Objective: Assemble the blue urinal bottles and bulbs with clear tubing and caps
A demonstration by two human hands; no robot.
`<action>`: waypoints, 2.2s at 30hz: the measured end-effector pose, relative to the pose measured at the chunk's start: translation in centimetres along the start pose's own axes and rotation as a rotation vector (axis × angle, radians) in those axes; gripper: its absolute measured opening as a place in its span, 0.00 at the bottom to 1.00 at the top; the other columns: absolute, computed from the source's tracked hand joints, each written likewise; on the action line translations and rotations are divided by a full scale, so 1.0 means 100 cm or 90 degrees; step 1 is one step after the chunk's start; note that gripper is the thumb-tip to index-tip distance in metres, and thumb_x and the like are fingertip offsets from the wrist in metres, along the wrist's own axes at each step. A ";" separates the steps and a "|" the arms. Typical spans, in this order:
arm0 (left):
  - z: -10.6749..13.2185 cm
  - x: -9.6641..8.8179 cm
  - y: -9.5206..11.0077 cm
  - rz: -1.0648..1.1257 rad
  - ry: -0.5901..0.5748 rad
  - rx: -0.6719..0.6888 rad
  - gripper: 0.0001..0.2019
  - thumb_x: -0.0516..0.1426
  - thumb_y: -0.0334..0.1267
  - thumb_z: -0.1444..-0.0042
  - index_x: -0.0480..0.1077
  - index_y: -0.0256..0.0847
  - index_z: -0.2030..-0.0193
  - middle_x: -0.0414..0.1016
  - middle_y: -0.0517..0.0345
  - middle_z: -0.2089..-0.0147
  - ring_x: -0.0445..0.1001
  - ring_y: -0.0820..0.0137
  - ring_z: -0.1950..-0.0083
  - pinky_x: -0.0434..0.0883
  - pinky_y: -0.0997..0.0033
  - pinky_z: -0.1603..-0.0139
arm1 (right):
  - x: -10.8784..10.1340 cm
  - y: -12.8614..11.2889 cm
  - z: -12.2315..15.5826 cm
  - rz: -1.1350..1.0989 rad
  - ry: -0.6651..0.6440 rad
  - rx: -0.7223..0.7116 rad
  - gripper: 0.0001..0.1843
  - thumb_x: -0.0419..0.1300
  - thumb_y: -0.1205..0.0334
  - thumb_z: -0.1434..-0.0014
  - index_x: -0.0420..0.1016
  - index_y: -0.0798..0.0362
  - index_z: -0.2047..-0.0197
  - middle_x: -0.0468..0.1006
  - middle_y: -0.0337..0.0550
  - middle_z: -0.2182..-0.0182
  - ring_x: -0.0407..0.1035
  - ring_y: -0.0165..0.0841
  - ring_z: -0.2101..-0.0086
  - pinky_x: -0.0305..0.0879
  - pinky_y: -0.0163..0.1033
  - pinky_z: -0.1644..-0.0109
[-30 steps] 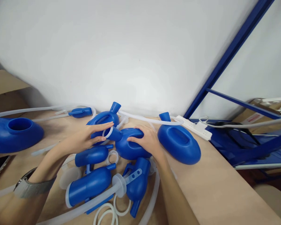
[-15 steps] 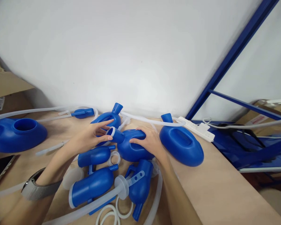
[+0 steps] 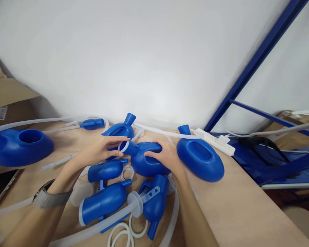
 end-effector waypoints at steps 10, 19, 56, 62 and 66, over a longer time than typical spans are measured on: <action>-0.003 -0.006 -0.004 -0.056 0.049 -0.041 0.30 0.69 0.46 0.47 0.79 0.43 0.36 0.83 0.57 0.64 0.83 0.55 0.56 0.79 0.60 0.52 | -0.001 0.000 0.000 -0.015 -0.009 0.020 0.30 0.76 0.40 0.51 0.84 0.49 0.51 0.87 0.50 0.53 0.80 0.53 0.50 0.72 0.59 0.39; -0.007 -0.004 -0.004 -0.040 0.010 -0.053 0.34 0.71 0.52 0.50 0.78 0.40 0.37 0.85 0.55 0.63 0.83 0.56 0.58 0.78 0.61 0.53 | 0.000 0.000 0.001 -0.012 -0.019 0.039 0.29 0.77 0.40 0.53 0.84 0.48 0.52 0.87 0.48 0.53 0.80 0.52 0.51 0.72 0.59 0.39; -0.006 -0.009 -0.005 -0.024 0.074 -0.093 0.36 0.69 0.56 0.52 0.80 0.37 0.39 0.87 0.51 0.56 0.83 0.54 0.54 0.79 0.58 0.51 | 0.000 -0.003 0.000 -0.016 -0.069 0.055 0.29 0.75 0.40 0.51 0.83 0.49 0.51 0.86 0.49 0.50 0.79 0.53 0.48 0.71 0.59 0.38; -0.003 -0.006 0.004 -0.046 0.050 -0.063 0.31 0.66 0.50 0.45 0.78 0.41 0.36 0.85 0.51 0.44 0.83 0.54 0.46 0.78 0.58 0.42 | -0.002 -0.006 -0.001 0.000 -0.059 0.048 0.30 0.74 0.38 0.51 0.84 0.49 0.52 0.87 0.49 0.53 0.80 0.53 0.50 0.71 0.59 0.38; -0.003 -0.007 0.007 -0.070 0.046 -0.085 0.35 0.66 0.48 0.46 0.74 0.41 0.32 0.83 0.49 0.41 0.82 0.53 0.43 0.78 0.60 0.43 | -0.002 -0.006 -0.001 0.000 -0.073 0.047 0.29 0.74 0.38 0.50 0.84 0.49 0.52 0.87 0.49 0.53 0.80 0.53 0.50 0.71 0.58 0.38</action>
Point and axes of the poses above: each hand's wrist, its own z-axis away from the middle knuckle, its own x-axis out of the palm, y = z × x, the point moved 8 cm from there along -z, towards the middle knuckle
